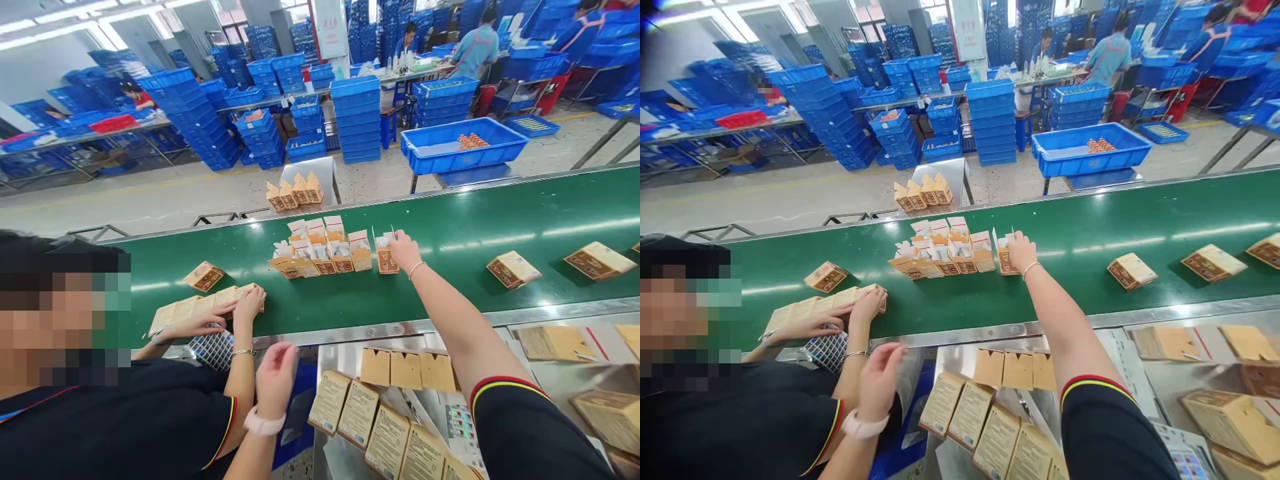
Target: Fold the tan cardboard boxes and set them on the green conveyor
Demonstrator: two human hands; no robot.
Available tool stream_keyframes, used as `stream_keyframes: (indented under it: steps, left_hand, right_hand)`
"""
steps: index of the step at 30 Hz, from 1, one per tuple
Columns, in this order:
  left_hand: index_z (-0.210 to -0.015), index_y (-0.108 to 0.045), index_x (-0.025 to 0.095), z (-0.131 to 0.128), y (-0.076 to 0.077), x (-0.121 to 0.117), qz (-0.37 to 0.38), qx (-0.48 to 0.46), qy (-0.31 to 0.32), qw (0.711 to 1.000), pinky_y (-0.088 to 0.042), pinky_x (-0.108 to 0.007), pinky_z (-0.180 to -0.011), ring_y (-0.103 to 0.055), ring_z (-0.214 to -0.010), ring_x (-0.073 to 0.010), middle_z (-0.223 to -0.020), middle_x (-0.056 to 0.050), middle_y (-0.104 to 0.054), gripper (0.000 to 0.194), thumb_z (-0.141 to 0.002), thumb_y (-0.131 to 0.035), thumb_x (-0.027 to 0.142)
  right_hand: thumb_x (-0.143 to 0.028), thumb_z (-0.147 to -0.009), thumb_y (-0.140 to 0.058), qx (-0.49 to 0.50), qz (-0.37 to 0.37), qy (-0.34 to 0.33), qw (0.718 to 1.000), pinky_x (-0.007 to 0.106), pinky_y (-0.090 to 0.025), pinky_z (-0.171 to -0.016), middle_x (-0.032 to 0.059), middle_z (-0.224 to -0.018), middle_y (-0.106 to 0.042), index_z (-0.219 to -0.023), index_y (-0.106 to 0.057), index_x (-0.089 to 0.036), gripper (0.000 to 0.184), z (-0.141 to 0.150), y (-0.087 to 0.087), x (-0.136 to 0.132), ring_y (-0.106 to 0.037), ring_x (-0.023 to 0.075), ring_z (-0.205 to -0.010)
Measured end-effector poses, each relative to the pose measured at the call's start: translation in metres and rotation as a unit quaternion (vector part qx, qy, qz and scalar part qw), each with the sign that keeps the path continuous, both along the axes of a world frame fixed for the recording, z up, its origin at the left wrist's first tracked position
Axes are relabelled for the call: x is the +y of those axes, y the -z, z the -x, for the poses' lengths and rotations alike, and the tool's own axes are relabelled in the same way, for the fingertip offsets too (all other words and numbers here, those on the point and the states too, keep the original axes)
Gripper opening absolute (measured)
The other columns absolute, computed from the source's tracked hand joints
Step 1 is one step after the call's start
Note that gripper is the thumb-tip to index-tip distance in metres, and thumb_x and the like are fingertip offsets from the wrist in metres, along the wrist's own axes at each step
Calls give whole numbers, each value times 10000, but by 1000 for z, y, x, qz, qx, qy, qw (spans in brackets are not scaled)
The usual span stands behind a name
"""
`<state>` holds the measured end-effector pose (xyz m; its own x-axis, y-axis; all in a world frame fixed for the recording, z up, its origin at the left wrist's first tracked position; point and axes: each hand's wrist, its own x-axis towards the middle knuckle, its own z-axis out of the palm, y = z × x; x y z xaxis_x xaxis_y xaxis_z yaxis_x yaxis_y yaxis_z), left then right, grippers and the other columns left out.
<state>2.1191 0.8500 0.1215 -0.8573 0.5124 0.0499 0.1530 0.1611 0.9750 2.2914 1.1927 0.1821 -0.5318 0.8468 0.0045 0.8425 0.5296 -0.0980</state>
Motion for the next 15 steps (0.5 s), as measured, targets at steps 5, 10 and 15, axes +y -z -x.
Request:
stream_keyframes:
  steps: [5,10,15]
  left_hand:
    - [-766,-616,204,2,-29,-54,-12,98,-2,995,-539,-305,-598,-652,-656,-194,-689,-23,-666,334,-692,-674,525]
    - [-1036,-573,208,-75,-69,-6,-141,206,211,945,-556,-340,-753,-638,-1011,-244,-1058,-102,-645,420,-749,-685,493]
    - [-1385,-283,207,-220,-99,12,-247,275,357,858,-457,-508,-1003,-417,-1337,-347,-1425,-206,-392,953,-650,-763,578]
  right_hand:
    - [-277,-938,-418,193,-139,-23,971,439,-477,-864,147,-1250,-439,-1000,-657,-163,272,-73,-66,-35,-517,275,-1046]
    - [-276,-880,-545,310,-357,-20,881,618,-364,-1032,69,-1380,-281,-1059,-634,-242,204,-168,-127,-162,-217,405,-1376]
    - [-150,-825,-601,364,-414,38,833,639,-358,-1080,56,-1407,-238,-996,-620,-250,199,-220,-127,-319,-175,425,-1415]
